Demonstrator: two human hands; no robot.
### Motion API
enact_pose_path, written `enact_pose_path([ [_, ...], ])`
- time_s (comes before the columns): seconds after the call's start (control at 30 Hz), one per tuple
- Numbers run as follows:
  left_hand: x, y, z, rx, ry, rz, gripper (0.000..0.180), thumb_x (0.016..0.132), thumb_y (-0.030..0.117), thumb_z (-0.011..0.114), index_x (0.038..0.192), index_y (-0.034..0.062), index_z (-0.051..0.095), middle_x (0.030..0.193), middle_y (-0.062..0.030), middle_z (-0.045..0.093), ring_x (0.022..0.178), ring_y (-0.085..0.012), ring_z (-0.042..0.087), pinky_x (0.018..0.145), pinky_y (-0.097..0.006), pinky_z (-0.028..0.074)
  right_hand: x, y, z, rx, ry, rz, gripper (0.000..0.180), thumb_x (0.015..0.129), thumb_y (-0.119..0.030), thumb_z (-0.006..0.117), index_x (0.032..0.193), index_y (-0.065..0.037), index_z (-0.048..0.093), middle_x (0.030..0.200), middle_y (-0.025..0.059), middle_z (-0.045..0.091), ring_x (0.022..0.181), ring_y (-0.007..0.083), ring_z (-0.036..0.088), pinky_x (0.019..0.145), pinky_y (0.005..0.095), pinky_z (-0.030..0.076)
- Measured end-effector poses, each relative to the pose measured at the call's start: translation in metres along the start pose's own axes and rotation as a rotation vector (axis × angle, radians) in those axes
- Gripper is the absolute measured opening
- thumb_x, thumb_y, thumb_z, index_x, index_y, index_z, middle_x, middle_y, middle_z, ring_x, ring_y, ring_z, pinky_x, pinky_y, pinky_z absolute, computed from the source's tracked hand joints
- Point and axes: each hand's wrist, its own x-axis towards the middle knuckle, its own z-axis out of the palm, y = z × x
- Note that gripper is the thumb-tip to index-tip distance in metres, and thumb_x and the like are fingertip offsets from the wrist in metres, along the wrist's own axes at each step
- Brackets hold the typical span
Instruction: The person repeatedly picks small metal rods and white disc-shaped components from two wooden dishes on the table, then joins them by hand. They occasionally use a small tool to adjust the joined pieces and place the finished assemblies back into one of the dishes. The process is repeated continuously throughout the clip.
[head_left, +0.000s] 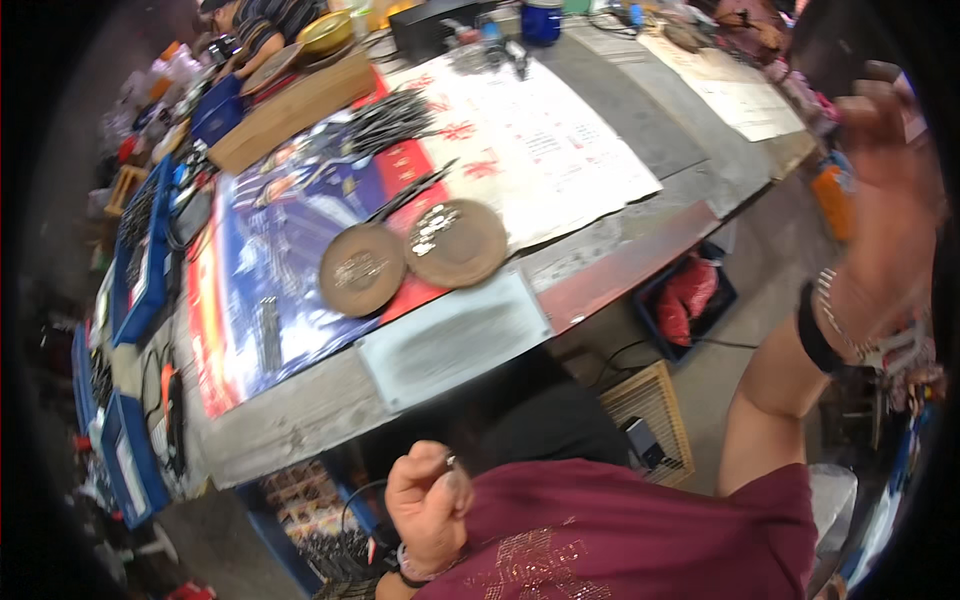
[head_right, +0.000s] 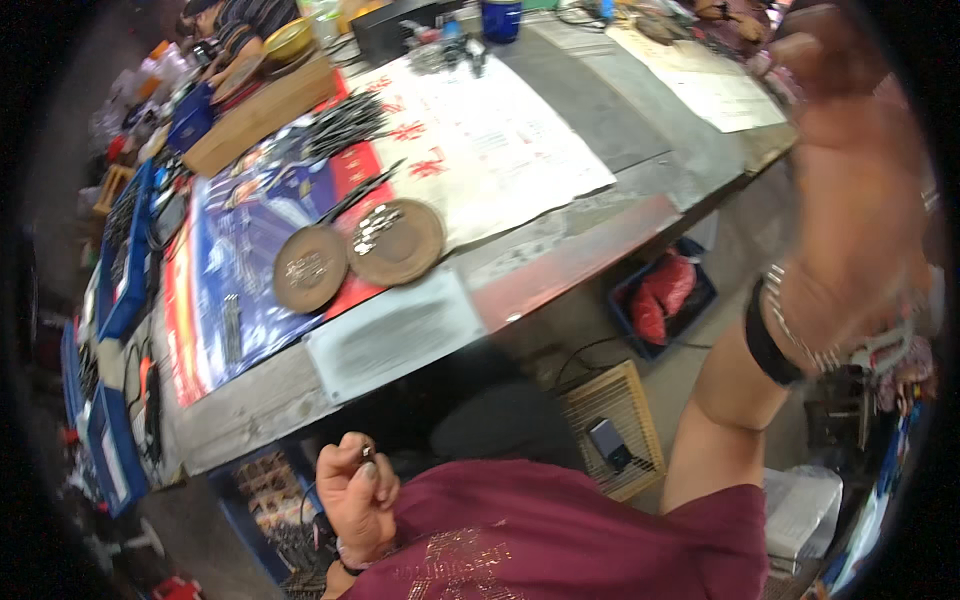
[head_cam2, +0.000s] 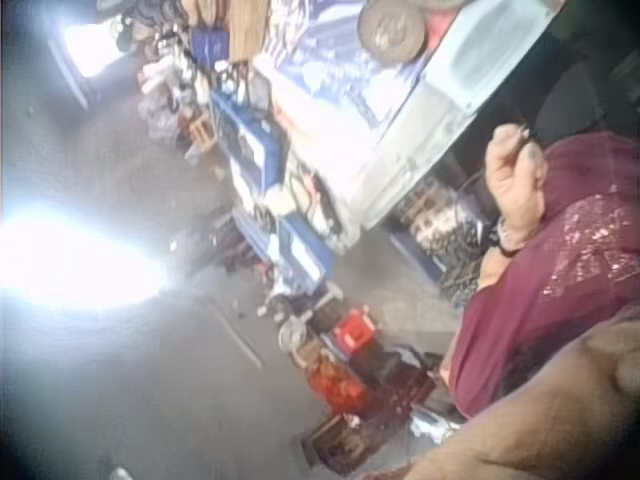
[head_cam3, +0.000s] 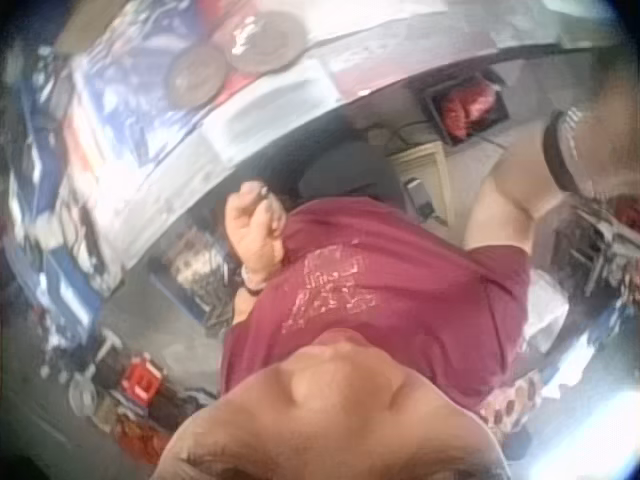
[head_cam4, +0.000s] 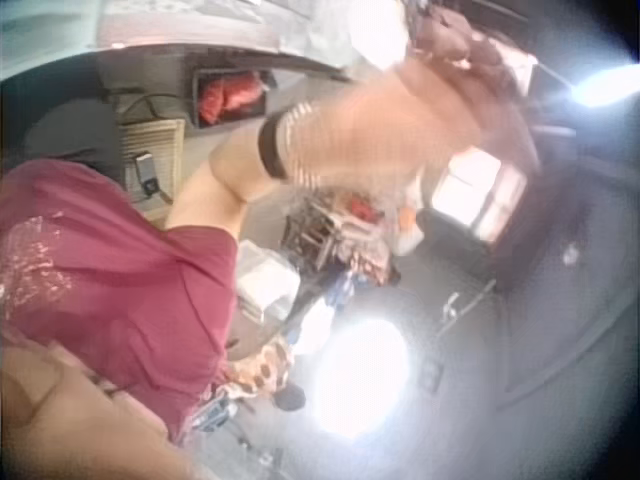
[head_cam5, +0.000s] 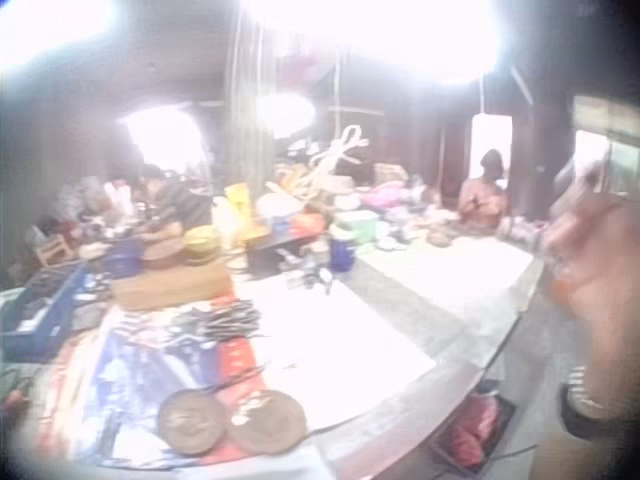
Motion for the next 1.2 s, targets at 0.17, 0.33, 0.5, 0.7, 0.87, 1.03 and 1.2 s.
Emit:
enact_pose_path([
  [0.17,0.015,-0.005,0.013,0.097,0.004,-0.108,0.021,0.084,-0.012,0.051,0.099,0.0021,0.051,0.101,-0.0106,0.049,0.054,-0.0111,0.045,0.042,-0.022,0.034,-0.061,0.15,-0.125,-0.708,0.149,0.48,0.019,0.087,-0.012,0.063,0.1,0.002,0.064,0.091,0.0034,0.065,0.081,0.0123,0.059,0.076,0.0252,0.046],
  [0.33,0.032,-0.014,0.033,0.208,-0.011,-0.166,0.021,0.083,-0.009,0.051,0.1,0.0041,0.05,0.103,-0.008,0.05,0.053,-0.0103,0.043,0.041,-0.021,0.034,-0.116,0.219,-0.178,-1.024,-0.075,0.612,0.016,0.079,-0.008,0.063,0.092,0.001,0.066,0.087,0.0166,0.067,0.079,0.0283,0.065,0.072,0.0334,0.05],
  [0.5,0.046,-0.023,0.05,0.245,-0.012,-0.223,0.021,0.082,-0.01,0.052,0.099,0.003,0.049,0.103,-0.0094,0.05,0.052,-0.0109,0.043,0.041,-0.022,0.035,-0.124,0.231,-0.175,-1.143,-0.235,0.584,0.015,0.079,-0.013,0.065,0.089,-0.001,0.064,0.086,0.0158,0.061,0.081,0.0336,0.06,0.071,0.0386,0.048],
  [0.7,0.054,-0.032,0.058,0.244,-0.046,-0.285,0.021,0.082,-0.009,0.055,0.099,0.0022,0.05,0.104,-0.0103,0.051,0.051,-0.0108,0.044,0.041,-0.022,0.036,-0.114,0.24,-0.174,-1.267,-0.452,0.361,0.011,0.081,-0.009,0.061,0.086,0.0,0.057,0.084,0.0158,0.054,0.078,0.0357,0.055,0.068,0.0401,0.045],
  [0.87,0.058,-0.032,0.061,0.259,-0.02,-0.308,0.019,0.083,-0.01,0.053,0.098,0.0021,0.05,0.103,-0.0106,0.051,0.052,-0.0106,0.044,0.041,-0.022,0.036,-0.105,0.239,-0.174,-1.206,-0.509,0.384,0.012,0.082,-0.009,0.06,0.086,0.0,0.053,0.085,0.0158,0.053,0.079,0.0372,0.054,0.068,0.0412,0.045],
  [1.03,0.058,-0.03,0.06,0.261,-0.012,-0.35,0.019,0.083,-0.01,0.051,0.097,0.0018,0.05,0.102,-0.0106,0.051,0.052,-0.0105,0.044,0.042,-0.022,0.035,-0.105,0.242,-0.17,-1.301,-0.575,0.374,0.009,0.08,-0.008,0.059,0.082,-0.001,0.053,0.086,0.0163,0.054,0.079,0.0392,0.056,0.068,0.0455,0.046],
  [1.2,0.058,-0.029,0.055,0.223,-0.048,-0.363,0.02,0.083,-0.011,0.049,0.098,0.0014,0.05,0.101,-0.0109,0.05,0.052,-0.0109,0.043,0.042,-0.022,0.035,-0.095,0.243,-0.164,-1.38,-0.624,0.368,0.011,0.082,-0.008,0.061,0.082,0.001,0.056,0.08,0.0128,0.057,0.073,0.0323,0.058,0.066,0.0394,0.047],
])
